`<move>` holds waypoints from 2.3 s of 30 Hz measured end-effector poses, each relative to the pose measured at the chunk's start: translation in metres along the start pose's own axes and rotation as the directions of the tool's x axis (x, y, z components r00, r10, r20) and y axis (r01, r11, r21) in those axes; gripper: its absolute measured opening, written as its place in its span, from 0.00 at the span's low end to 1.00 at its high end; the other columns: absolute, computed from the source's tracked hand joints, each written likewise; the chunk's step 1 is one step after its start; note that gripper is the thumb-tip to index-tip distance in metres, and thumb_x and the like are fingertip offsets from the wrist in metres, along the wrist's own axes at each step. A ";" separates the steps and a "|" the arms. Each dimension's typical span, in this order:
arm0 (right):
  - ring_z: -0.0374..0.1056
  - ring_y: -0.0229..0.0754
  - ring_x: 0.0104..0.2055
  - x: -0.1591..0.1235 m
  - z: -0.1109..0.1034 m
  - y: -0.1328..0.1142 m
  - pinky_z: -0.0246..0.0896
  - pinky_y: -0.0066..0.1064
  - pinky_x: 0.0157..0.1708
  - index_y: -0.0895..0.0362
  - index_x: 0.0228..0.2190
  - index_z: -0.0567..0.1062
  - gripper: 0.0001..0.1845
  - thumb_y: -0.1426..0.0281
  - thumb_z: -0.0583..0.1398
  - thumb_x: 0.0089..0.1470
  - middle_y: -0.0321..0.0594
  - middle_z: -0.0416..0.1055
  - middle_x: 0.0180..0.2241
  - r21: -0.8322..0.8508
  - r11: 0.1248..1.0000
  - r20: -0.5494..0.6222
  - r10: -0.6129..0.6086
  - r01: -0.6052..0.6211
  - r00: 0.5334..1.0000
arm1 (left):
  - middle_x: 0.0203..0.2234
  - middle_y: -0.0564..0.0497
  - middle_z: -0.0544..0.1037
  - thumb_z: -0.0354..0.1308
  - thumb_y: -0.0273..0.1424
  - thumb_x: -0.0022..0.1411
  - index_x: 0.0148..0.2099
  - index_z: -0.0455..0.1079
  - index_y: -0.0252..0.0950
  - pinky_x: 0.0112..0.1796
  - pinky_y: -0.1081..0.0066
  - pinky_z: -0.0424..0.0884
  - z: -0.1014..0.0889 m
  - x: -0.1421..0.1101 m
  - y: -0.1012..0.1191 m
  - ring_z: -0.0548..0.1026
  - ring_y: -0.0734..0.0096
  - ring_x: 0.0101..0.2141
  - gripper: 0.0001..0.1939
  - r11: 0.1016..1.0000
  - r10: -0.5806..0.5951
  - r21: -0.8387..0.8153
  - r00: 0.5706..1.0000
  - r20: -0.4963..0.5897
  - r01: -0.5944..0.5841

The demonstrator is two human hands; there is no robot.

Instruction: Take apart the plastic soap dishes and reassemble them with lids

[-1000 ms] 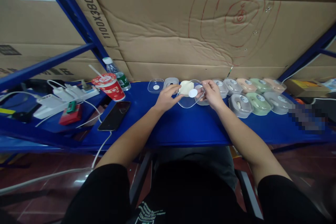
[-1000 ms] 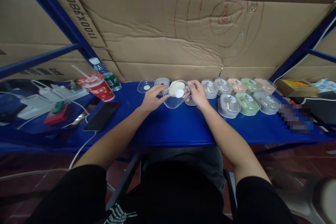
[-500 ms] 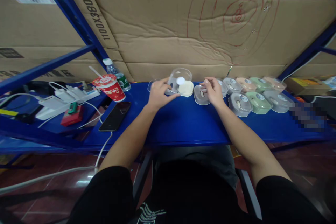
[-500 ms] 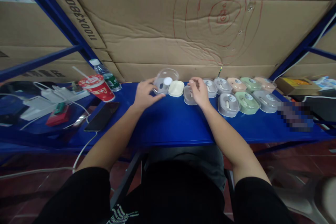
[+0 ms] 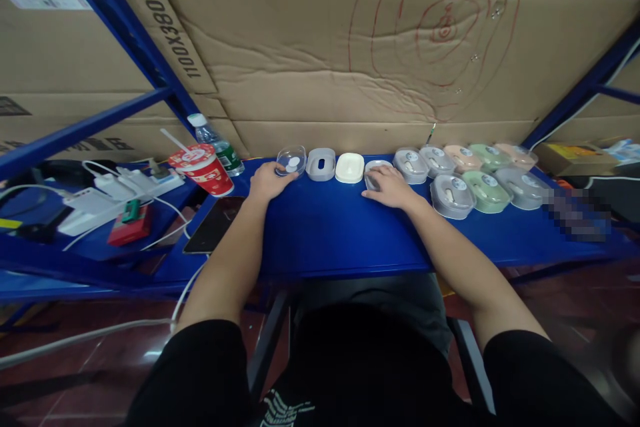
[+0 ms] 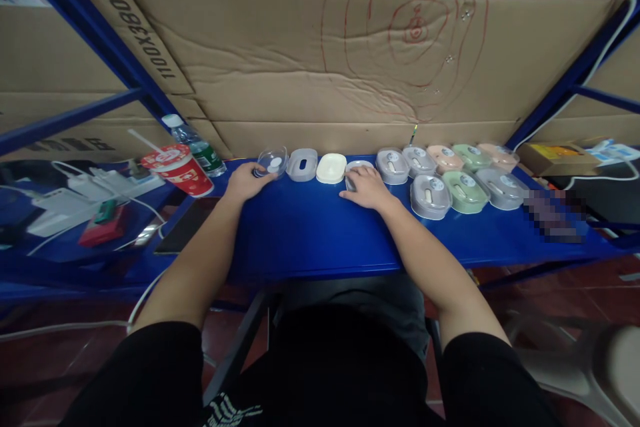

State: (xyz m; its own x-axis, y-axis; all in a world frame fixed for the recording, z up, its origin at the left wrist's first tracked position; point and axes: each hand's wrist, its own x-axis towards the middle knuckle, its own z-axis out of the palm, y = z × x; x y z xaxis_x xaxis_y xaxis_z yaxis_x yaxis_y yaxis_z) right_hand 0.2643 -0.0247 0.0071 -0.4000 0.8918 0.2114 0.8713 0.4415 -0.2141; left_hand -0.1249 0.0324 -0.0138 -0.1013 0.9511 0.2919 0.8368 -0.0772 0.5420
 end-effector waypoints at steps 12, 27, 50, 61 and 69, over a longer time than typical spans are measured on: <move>0.58 0.70 0.75 -0.003 -0.003 0.001 0.63 0.65 0.67 0.55 0.69 0.71 0.37 0.55 0.65 0.64 0.55 0.64 0.74 -0.018 0.998 0.034 0.060 -0.060 0.998 | 0.43 0.46 0.82 0.71 0.39 0.57 0.35 0.76 0.40 0.55 0.60 0.72 -0.001 0.004 0.001 0.77 0.54 0.49 0.11 1.000 -0.002 -0.009 1.000 -0.006 0.002; 0.71 0.66 0.66 -0.002 -0.005 -0.005 0.69 0.62 0.62 0.55 0.65 0.74 0.30 0.60 0.63 0.65 0.54 0.76 0.64 -0.001 0.995 -0.003 0.097 -0.097 0.995 | 0.62 0.37 0.74 0.75 0.37 0.56 0.44 0.79 0.37 0.68 0.50 0.63 0.003 0.001 0.006 0.70 0.42 0.66 0.15 1.000 -0.016 0.007 0.999 -0.047 0.017; 0.72 0.57 0.64 0.001 0.021 -0.039 0.66 0.57 0.66 0.52 0.61 0.76 0.37 0.39 0.52 0.71 0.54 0.77 0.61 0.482 0.802 -0.445 -0.123 0.353 0.887 | 0.23 0.52 0.78 0.72 0.46 0.62 0.34 0.70 0.37 0.34 0.69 0.73 0.051 -0.075 0.127 0.76 0.72 0.26 0.20 0.516 0.404 -0.854 0.862 0.306 0.061; 0.78 0.50 0.42 0.013 0.020 -0.024 0.75 0.46 0.48 0.52 0.41 0.80 0.36 0.33 0.58 0.62 0.44 0.81 0.39 0.800 0.561 -0.506 0.443 0.212 0.740 | 0.22 0.55 0.75 0.63 0.30 0.64 0.34 0.66 0.39 0.31 0.70 0.69 0.040 -0.060 0.114 0.73 0.72 0.24 0.09 0.647 0.293 -0.757 0.946 0.142 -0.087; 0.80 0.53 0.44 0.026 0.013 0.001 0.76 0.44 0.40 0.53 0.41 0.80 0.45 0.26 0.49 0.60 0.49 0.83 0.38 0.953 0.262 -0.292 0.673 0.151 0.680 | 0.43 0.40 0.83 0.58 0.30 0.70 0.45 0.77 0.37 0.50 0.51 0.67 0.024 -0.032 0.089 0.77 0.48 0.47 0.07 0.889 0.442 0.158 0.896 -0.052 -0.430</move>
State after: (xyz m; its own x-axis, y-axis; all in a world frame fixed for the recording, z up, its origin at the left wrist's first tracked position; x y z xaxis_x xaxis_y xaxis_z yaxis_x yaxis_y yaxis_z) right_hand 0.2506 -0.0001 -0.0003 0.3972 0.8745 0.2785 -0.1035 0.3442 -0.9332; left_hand -0.0341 0.0029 0.0060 0.2512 0.8020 0.5419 0.8724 -0.4301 0.2321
